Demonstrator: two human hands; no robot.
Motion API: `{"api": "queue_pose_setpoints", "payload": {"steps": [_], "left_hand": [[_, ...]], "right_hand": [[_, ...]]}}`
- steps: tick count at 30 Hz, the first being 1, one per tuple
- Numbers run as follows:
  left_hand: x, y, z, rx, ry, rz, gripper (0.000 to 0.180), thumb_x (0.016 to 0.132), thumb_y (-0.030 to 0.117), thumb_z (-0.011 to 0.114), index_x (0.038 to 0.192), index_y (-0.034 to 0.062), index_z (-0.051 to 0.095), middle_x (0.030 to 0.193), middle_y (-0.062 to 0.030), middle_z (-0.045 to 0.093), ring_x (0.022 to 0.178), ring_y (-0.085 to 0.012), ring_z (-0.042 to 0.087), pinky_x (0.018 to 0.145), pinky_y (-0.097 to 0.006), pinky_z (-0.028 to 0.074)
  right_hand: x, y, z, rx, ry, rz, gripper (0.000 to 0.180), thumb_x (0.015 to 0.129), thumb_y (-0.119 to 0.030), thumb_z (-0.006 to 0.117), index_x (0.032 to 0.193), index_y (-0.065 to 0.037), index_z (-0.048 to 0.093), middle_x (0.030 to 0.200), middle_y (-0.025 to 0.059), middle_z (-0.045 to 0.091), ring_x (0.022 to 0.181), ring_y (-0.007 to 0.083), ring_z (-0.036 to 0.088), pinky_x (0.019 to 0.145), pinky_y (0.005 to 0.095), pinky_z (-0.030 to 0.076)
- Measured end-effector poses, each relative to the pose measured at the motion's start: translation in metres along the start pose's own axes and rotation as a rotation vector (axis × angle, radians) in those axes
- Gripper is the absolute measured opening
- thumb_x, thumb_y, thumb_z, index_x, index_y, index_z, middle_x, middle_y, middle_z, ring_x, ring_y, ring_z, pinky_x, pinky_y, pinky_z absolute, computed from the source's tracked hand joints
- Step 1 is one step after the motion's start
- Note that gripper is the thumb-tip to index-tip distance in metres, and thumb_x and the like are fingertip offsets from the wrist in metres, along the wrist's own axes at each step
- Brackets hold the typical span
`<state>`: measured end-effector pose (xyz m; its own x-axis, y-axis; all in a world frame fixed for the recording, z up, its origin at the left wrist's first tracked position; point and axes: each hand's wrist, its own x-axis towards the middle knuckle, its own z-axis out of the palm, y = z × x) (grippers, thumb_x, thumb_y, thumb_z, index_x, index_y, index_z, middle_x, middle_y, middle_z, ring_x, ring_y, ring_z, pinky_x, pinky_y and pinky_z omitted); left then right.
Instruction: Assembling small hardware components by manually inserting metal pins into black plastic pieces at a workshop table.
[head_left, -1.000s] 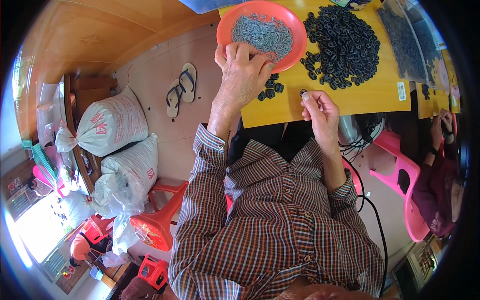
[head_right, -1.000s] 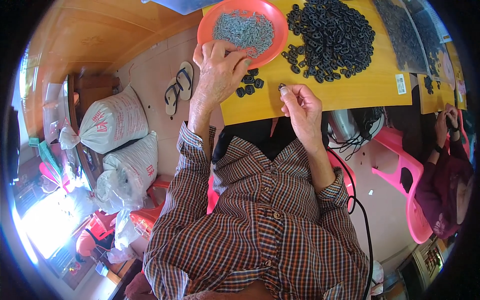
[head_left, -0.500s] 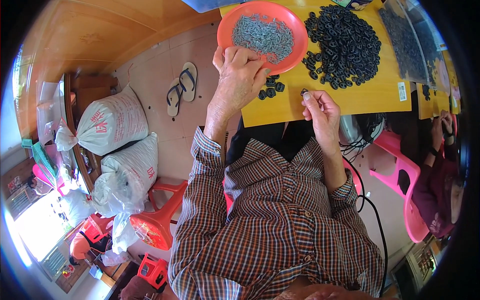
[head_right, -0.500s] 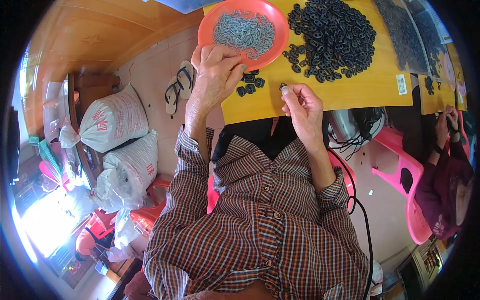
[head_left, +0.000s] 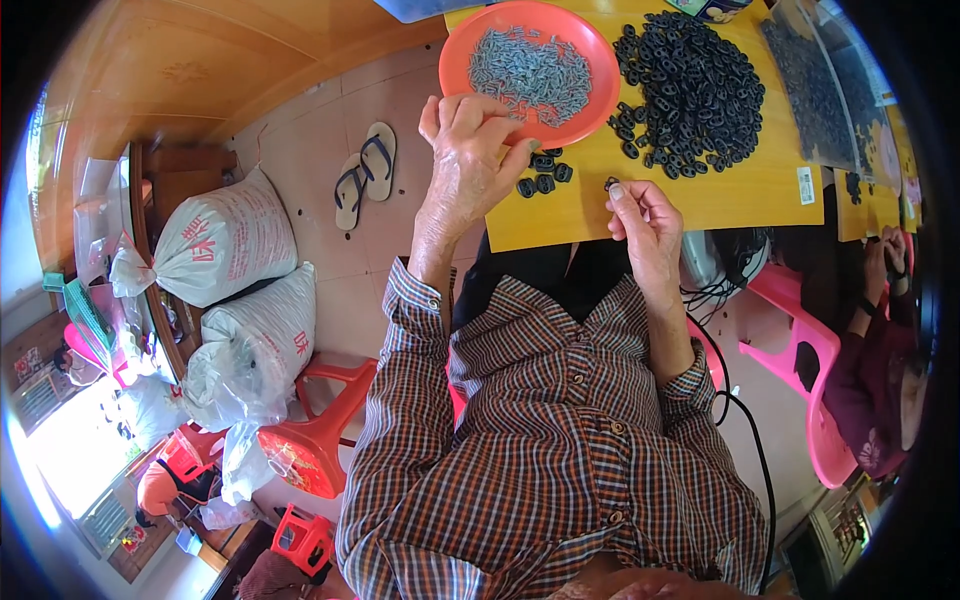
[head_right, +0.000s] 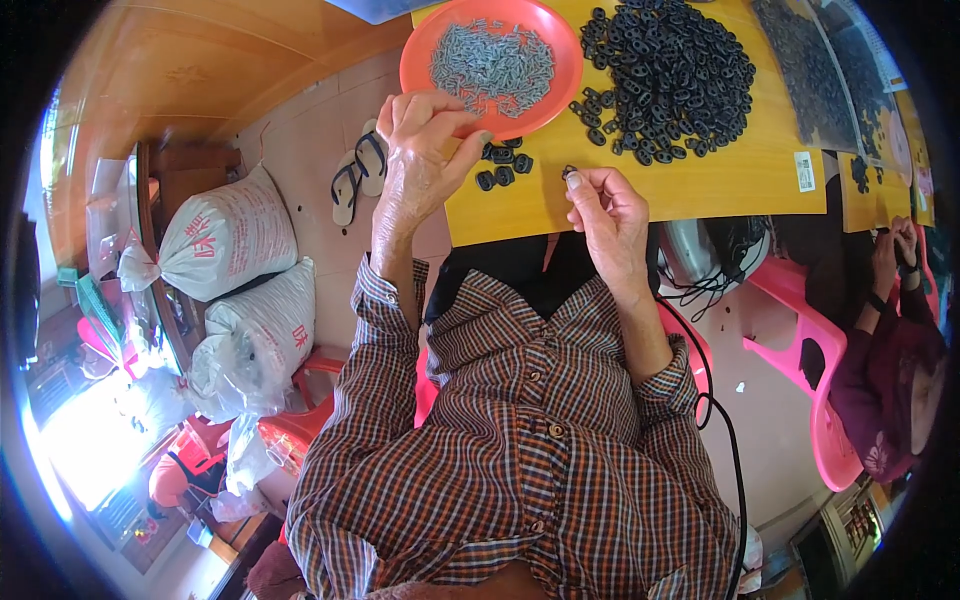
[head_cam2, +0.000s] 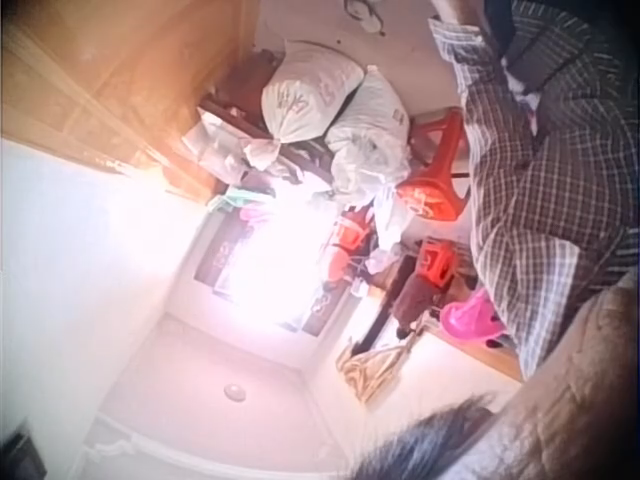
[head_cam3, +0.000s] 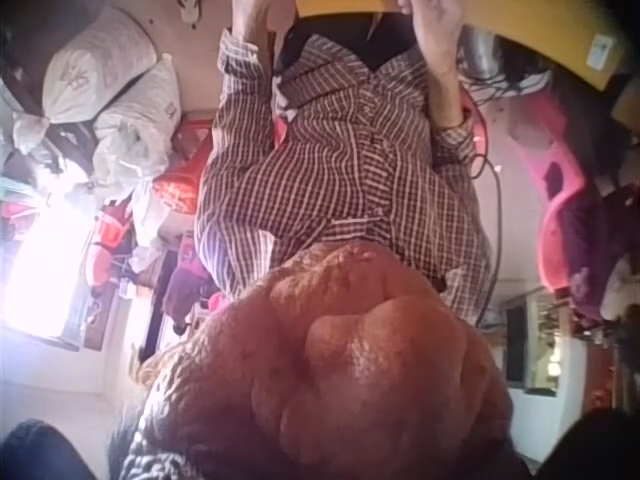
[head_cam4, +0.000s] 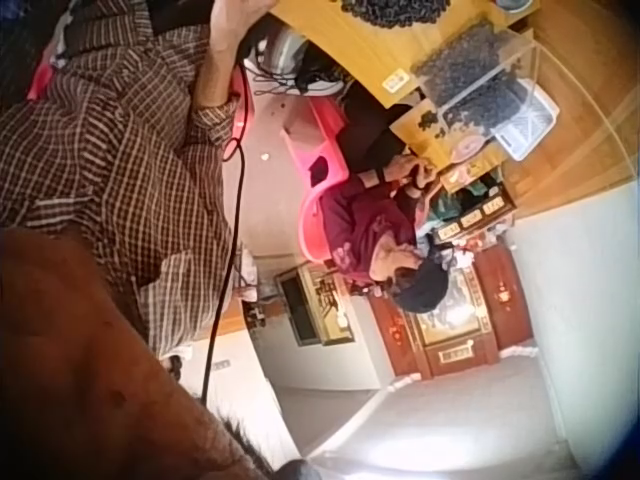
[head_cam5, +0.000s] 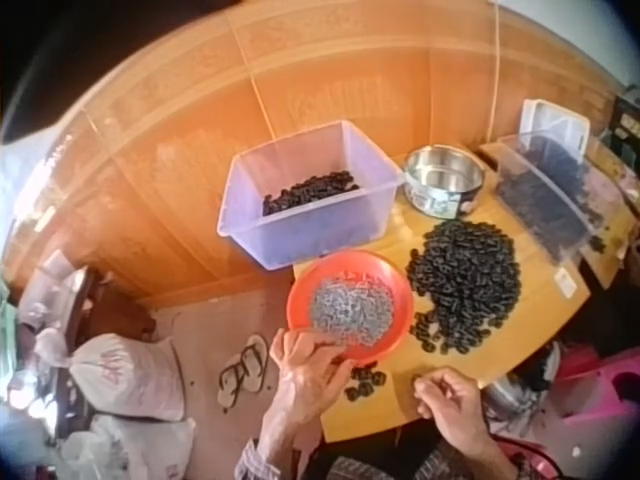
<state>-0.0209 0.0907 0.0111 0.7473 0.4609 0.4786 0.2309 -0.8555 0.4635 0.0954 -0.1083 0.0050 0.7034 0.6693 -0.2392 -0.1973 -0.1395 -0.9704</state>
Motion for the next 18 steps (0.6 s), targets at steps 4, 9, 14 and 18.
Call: {"api": "queue_pose_setpoints", "payload": {"steps": [4,9,14,18], "left_hand": [[0.004,0.002,0.007,0.009,0.021,0.000,0.013,0.075,0.016,0.073,0.084,0.0083,0.071,0.096,-0.0035,0.059,0.099,-0.0230,0.051,0.101,-0.049,0.027],[0.007,-0.004,0.020,0.085,0.063,0.019,0.009,0.077,0.014,0.068,0.083,0.0071,0.071,0.093,-0.0047,0.056,0.098,-0.0256,0.048,0.098,-0.059,0.026],[0.007,-0.002,0.020,0.100,0.028,0.034,0.009,0.078,0.014,0.066,0.082,0.0080,0.071,0.093,-0.0050,0.056,0.099,-0.0262,0.047,0.099,-0.058,0.025],[0.009,-0.003,0.016,0.100,-0.018,0.072,0.010,0.079,0.015,0.065,0.082,0.0097,0.072,0.093,-0.0052,0.055,0.099,-0.0263,0.047,0.100,-0.057,0.025]], "right_hand": [[0.001,0.001,-0.001,0.013,-0.009,-0.014,0.015,0.093,-0.017,0.060,0.093,-0.002,0.062,0.077,-0.0007,0.058,0.059,0.0033,0.049,0.053,0.0172,0.040],[0.000,-0.001,0.001,0.011,-0.009,-0.008,0.015,0.093,-0.017,0.060,0.093,-0.002,0.061,0.077,-0.0004,0.058,0.059,0.0033,0.049,0.053,0.0172,0.040],[0.000,0.000,0.000,0.012,-0.009,-0.003,0.016,0.093,-0.017,0.060,0.093,-0.002,0.061,0.077,-0.0002,0.058,0.059,0.0034,0.049,0.053,0.0173,0.040],[0.000,0.000,0.000,0.017,-0.021,-0.012,0.017,0.093,-0.018,0.060,0.093,-0.002,0.061,0.077,-0.0003,0.058,0.059,0.0034,0.049,0.054,0.0174,0.040]]}}
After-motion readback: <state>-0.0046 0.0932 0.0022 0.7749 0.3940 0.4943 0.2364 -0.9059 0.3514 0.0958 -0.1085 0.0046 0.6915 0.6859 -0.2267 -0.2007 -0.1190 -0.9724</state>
